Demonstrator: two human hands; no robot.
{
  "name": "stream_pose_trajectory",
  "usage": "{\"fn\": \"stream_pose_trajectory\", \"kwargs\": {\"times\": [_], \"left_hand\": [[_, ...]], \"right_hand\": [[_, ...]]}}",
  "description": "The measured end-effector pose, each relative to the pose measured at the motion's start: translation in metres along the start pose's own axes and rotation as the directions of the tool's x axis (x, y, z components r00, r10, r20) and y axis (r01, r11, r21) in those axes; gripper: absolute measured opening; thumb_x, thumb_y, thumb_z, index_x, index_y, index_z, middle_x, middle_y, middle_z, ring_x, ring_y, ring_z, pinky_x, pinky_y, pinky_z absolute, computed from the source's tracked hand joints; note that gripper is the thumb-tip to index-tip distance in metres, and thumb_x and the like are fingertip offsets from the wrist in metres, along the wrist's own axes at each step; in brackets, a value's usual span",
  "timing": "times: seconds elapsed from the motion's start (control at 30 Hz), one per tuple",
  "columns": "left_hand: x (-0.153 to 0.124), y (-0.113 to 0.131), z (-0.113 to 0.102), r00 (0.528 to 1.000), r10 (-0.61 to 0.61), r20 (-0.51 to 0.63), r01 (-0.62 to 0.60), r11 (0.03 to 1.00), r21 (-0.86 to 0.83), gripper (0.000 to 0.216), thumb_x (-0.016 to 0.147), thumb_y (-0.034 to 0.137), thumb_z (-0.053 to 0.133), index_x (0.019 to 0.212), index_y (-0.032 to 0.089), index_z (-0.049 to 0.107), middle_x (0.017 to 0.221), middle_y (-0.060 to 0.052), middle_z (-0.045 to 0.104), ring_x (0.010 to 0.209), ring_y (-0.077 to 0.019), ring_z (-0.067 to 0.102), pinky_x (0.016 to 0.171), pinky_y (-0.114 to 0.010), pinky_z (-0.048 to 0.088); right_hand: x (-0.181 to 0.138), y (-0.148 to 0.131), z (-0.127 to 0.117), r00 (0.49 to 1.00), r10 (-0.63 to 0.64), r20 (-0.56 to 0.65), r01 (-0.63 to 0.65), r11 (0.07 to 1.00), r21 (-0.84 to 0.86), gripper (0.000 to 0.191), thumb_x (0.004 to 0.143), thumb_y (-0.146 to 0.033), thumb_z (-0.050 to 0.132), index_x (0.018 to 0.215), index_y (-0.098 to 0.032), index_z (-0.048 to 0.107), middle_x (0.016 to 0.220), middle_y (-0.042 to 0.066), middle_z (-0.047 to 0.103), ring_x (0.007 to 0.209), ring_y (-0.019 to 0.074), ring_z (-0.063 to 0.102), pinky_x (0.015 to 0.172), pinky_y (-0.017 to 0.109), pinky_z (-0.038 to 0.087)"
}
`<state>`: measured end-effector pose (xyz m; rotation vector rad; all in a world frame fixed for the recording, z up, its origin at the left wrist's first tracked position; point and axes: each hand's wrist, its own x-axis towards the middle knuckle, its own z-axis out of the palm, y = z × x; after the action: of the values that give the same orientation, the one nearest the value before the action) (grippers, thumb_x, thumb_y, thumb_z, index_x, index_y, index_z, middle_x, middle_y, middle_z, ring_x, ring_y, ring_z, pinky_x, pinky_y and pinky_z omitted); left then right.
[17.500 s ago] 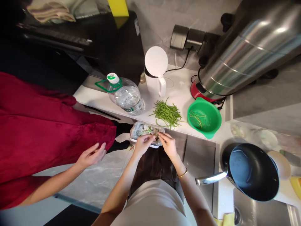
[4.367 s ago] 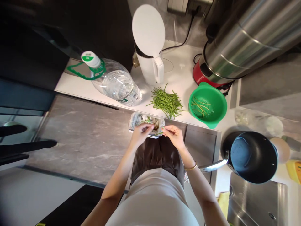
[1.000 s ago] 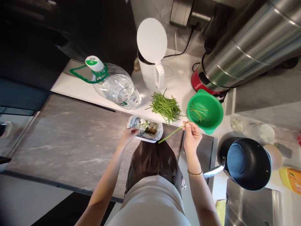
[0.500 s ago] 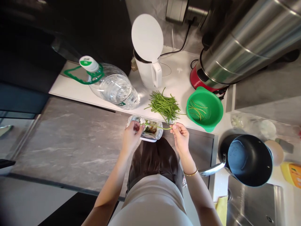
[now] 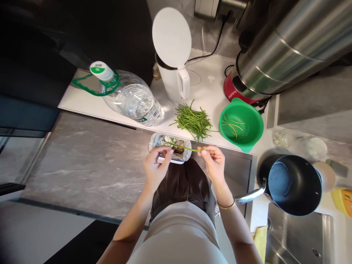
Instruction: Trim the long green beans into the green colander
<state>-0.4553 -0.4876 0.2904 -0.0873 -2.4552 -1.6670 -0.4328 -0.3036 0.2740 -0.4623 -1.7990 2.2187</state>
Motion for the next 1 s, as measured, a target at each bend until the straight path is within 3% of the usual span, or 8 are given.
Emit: {"fn": "stream_pose_trajectory", "kwargs": {"times": [0.13,0.2,0.4,0.53,0.63,0.73,0.87,1.0], "left_hand": [[0.011,-0.022,-0.017,0.981,-0.11,-0.161,0.107,0.994,-0.026,0.013,0.082,0.029,0.06,0.088,0.019,0.064,0.07,0.001,0.059,0.062,-0.0096,0.054,0.063,-0.021,0.046],[0.015,-0.029,-0.023,0.978,-0.108,-0.179,0.106,0.994,-0.021,0.015,0.082,0.03,0.06,0.09,0.018,0.064,0.074,0.0,0.06,0.065,-0.0099,0.055,0.064,-0.021,0.046],[0.013,-0.029,-0.022,0.998,-0.021,0.057,0.024,0.998,-0.063,0.028,0.079,0.027,0.064,0.107,0.021,0.063,0.102,-0.005,0.065,0.081,-0.0131,0.06,0.079,-0.028,0.049],[0.009,-0.022,-0.019,0.993,-0.035,0.114,0.056,0.983,-0.178,0.012,0.081,0.027,0.062,0.09,0.021,0.069,0.09,-0.004,0.069,0.085,-0.0154,0.062,0.08,-0.028,0.049],[0.006,-0.017,-0.014,0.989,-0.063,0.13,0.093,0.965,-0.245,0.01,0.08,0.026,0.063,0.085,0.021,0.07,0.084,-0.003,0.069,0.081,-0.0151,0.063,0.076,-0.028,0.049],[0.002,-0.008,-0.005,0.979,-0.037,0.198,0.09,0.96,-0.265,0.01,0.08,0.025,0.064,0.085,0.021,0.071,0.083,-0.003,0.07,0.078,-0.0147,0.063,0.075,-0.028,0.05],[-0.004,0.005,0.0,0.955,0.065,0.29,0.003,0.974,-0.227,0.015,0.081,0.023,0.063,0.093,0.022,0.071,0.092,-0.005,0.072,0.086,-0.0169,0.064,0.081,-0.031,0.05],[-0.005,0.009,-0.007,0.923,0.153,0.353,-0.085,0.976,-0.201,0.019,0.084,0.018,0.058,0.098,0.023,0.07,0.093,-0.005,0.072,0.087,-0.0162,0.064,0.082,-0.031,0.049]], "right_hand": [[0.001,-0.002,-0.003,1.0,-0.013,-0.012,0.013,1.0,0.012,0.013,0.073,-0.03,0.071,0.079,-0.025,0.06,0.078,0.0,0.066,0.076,0.0144,0.065,0.066,0.029,0.056],[0.002,-0.001,-0.004,1.0,-0.018,-0.015,0.018,1.0,-0.009,0.013,0.074,-0.031,0.07,0.079,-0.025,0.06,0.079,0.0,0.066,0.074,0.0144,0.065,0.066,0.029,0.056],[0.001,0.001,-0.005,0.999,-0.033,-0.01,0.033,0.999,-0.029,0.011,0.077,-0.031,0.068,0.081,-0.024,0.06,0.078,0.0,0.065,0.078,0.0151,0.065,0.063,0.027,0.055],[0.001,-0.001,-0.005,1.0,-0.018,-0.001,0.018,1.0,-0.005,0.009,0.078,-0.032,0.066,0.083,-0.026,0.061,0.08,-0.001,0.066,0.08,0.0153,0.066,0.062,0.026,0.055],[-0.003,-0.002,0.001,0.991,0.091,0.095,-0.092,0.996,0.012,0.018,0.078,-0.033,0.067,0.093,-0.026,0.064,0.087,0.002,0.07,0.076,0.0152,0.067,0.065,0.03,0.057],[-0.01,-0.002,0.014,0.949,0.224,0.22,-0.233,0.972,0.015,0.025,0.077,-0.032,0.068,0.1,-0.024,0.066,0.087,0.003,0.072,0.07,0.0146,0.067,0.07,0.033,0.057],[-0.012,-0.003,0.029,0.942,0.271,0.195,-0.289,0.955,0.066,0.02,0.077,-0.034,0.068,0.094,-0.023,0.068,0.078,0.001,0.071,0.065,0.0135,0.065,0.066,0.03,0.057],[-0.005,-0.008,0.027,0.925,0.33,0.191,-0.351,0.932,0.091,0.027,0.076,-0.033,0.069,0.102,-0.023,0.067,0.077,0.0,0.071,0.059,0.0105,0.061,0.062,0.027,0.055]]}}
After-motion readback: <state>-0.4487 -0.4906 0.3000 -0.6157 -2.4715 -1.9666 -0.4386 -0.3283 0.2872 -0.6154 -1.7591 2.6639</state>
